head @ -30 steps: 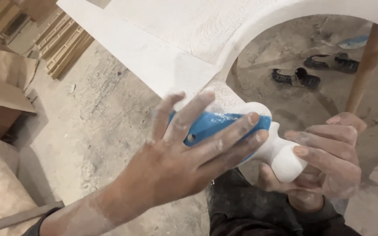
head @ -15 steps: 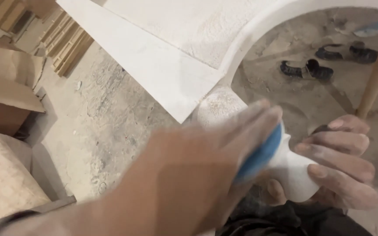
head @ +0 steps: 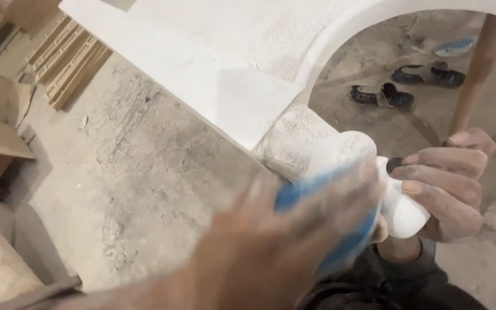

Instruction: The person sands a white turned wooden baluster on a furniture frame using a blue sanding sponge, rotating the workpiece and repositioning the sponge to sand different curved surfaces and grooves. They continue sanding the spindle and arch area throughout the clip.

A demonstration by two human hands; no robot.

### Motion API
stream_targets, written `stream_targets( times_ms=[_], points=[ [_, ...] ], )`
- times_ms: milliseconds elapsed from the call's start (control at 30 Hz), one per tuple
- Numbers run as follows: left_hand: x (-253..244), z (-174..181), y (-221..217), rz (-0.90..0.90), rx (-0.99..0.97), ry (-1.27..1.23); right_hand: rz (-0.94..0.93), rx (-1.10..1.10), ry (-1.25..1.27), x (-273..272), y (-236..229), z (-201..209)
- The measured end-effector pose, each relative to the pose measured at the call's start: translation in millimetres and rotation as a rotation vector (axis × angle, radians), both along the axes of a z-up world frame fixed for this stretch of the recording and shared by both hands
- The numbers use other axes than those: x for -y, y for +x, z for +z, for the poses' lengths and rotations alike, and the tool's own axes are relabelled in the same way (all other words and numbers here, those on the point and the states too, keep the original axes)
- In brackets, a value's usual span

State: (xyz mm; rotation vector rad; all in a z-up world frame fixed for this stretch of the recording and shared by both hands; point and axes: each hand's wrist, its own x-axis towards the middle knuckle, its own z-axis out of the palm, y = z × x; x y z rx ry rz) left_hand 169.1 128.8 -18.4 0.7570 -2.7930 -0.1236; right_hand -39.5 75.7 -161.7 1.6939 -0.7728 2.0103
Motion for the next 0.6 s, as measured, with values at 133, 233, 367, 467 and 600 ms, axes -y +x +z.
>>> stream_targets(
  times_ms=[133, 233, 367, 467, 600],
  points=[
    [-7, -32, 28, 0.008, -0.040, -0.143, 0.089, 0.147, -0.130, 13, 15, -1],
    [9, -35, 26, 0.023, -0.055, -0.375, 0.126, 0.064, -0.103, 17, 23, -4],
    [37, -2, -1, 0.089, -0.065, -0.256, -0.023, 0.272, -0.192, 16, 41, -3],
    [49, 8, -8, 0.055, 0.007, -0.025, -0.043, 0.268, -0.121, 9, 39, -12],
    [32, -6, 19, -0.046, -0.163, -0.023, 0.012, 0.295, -0.173, 20, 25, -29]
  ],
)
